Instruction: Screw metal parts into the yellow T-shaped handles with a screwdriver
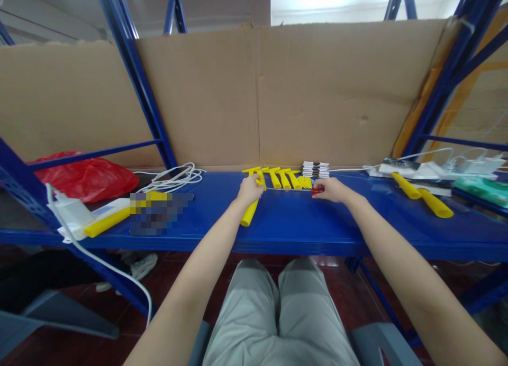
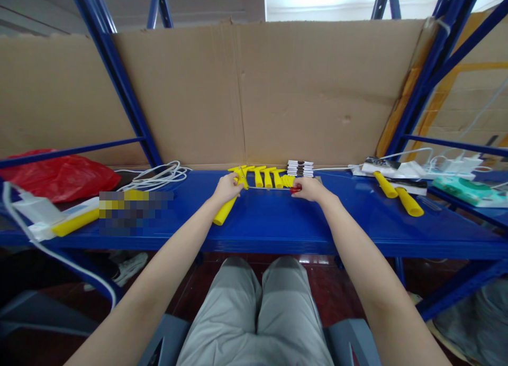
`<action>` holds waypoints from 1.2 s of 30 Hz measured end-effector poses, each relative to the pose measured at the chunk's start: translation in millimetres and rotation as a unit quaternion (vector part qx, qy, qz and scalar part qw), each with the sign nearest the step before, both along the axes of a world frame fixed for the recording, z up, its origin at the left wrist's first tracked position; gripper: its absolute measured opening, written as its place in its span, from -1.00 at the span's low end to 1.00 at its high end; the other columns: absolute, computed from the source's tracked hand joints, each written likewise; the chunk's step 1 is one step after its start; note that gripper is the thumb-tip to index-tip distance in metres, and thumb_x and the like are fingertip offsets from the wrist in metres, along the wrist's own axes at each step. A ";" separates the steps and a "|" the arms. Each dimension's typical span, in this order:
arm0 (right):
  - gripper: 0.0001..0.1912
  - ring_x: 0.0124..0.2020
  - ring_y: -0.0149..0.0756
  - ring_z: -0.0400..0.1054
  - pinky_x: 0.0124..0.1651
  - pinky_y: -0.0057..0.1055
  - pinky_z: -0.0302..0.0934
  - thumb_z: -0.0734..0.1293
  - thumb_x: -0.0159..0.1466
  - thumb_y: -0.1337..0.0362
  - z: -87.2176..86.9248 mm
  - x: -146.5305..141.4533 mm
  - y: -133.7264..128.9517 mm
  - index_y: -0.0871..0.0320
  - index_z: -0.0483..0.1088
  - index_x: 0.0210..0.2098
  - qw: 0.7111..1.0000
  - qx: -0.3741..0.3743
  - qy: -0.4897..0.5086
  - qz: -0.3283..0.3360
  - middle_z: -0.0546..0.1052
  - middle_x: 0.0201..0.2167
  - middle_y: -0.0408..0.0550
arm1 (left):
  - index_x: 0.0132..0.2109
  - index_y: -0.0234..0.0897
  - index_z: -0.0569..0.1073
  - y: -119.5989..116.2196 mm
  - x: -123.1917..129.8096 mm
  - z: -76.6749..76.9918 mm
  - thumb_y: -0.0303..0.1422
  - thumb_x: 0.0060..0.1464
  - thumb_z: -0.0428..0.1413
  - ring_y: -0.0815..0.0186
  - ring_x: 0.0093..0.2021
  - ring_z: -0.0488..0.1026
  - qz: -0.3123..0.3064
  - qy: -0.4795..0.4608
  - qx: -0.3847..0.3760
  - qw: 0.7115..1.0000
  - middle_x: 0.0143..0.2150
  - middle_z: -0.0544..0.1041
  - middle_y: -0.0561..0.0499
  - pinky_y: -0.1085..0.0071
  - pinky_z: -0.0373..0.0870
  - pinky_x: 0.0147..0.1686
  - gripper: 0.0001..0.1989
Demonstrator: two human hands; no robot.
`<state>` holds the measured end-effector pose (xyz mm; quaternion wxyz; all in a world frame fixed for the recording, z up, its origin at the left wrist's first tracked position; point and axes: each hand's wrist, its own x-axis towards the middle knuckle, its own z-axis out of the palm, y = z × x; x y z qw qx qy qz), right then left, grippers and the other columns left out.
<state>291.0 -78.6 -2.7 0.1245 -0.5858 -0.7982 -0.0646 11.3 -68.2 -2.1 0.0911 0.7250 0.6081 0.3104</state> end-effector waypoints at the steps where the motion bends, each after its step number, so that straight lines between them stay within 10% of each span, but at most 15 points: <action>1: -0.88 -0.42 -0.30 0.38 -0.40 -0.46 0.11 0.39 0.10 0.21 -0.8 0.8 1.3 0.12 0.40 -0.43 1.000 -0.002 0.005 0.007 0.55 -0.44 -0.11 | -0.05 -0.40 0.44 -0.1 0.0 0.0 -0.49 0.08 0.07 0.28 -0.41 0.57 0.003 0.002 0.003 1.000 -0.26 0.61 -0.16 0.47 0.42 -0.34 -0.75; 36: -0.85 -0.27 -0.19 0.45 -0.20 -0.35 0.30 0.31 0.22 0.27 -12.0 -11.8 8.3 0.19 0.50 -0.33 0.994 0.022 0.079 0.079 0.59 -0.28 0.06 | -0.14 -0.38 0.45 0.0 0.1 -0.9 -0.48 0.07 0.08 0.28 -0.39 0.56 -0.001 0.010 0.016 1.000 -0.35 0.60 -0.11 0.50 0.38 -0.35 -0.82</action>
